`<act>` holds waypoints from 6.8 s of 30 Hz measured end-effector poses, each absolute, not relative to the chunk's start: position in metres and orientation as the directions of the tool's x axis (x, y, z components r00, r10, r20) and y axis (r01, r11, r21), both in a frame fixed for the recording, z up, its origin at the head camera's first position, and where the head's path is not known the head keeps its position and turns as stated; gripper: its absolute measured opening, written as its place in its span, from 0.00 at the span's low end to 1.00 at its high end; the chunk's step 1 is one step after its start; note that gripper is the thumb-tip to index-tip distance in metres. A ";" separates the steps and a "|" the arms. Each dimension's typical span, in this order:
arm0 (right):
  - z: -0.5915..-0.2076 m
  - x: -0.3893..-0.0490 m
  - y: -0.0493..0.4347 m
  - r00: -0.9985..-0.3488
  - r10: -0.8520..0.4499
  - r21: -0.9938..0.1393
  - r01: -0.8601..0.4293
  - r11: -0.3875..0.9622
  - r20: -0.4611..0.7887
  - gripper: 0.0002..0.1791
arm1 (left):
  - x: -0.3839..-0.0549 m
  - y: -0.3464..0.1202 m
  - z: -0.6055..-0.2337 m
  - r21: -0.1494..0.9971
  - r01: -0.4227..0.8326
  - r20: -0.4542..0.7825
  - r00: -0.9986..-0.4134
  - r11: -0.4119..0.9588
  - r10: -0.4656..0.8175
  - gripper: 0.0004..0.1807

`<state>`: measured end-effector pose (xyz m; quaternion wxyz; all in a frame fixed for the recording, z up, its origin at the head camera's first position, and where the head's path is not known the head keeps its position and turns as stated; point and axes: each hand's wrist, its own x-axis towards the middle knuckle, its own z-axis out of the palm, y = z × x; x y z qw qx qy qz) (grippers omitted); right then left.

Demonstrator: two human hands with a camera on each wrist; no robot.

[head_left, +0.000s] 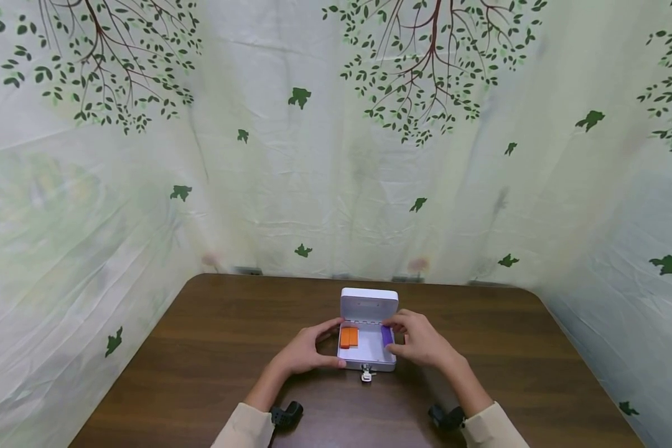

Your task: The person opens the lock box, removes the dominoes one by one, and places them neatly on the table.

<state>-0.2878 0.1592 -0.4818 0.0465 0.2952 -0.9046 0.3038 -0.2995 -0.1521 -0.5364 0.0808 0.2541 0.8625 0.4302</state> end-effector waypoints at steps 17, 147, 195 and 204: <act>-0.480 -0.288 0.186 -0.833 -0.474 -0.527 -0.549 0.649 0.286 0.21 | -0.299 -0.152 -0.534 0.783 0.362 0.066 -0.857 0.506 0.511 0.53; -0.493 -0.284 0.189 -0.854 -0.413 -0.640 -0.514 0.571 0.317 0.16 | -0.299 -0.153 -0.537 0.784 0.359 0.067 -0.860 0.506 0.506 0.52; -0.501 -0.293 0.120 -0.830 -0.511 -0.647 -0.520 0.558 0.226 0.19 | -0.298 -0.153 -0.536 0.788 0.353 0.060 -0.860 0.504 0.507 0.51; -0.506 -0.298 0.113 -0.817 -0.528 -0.634 -0.538 0.556 0.230 0.17 | -0.299 -0.154 -0.536 0.782 0.362 0.065 -0.857 0.507 0.511 0.52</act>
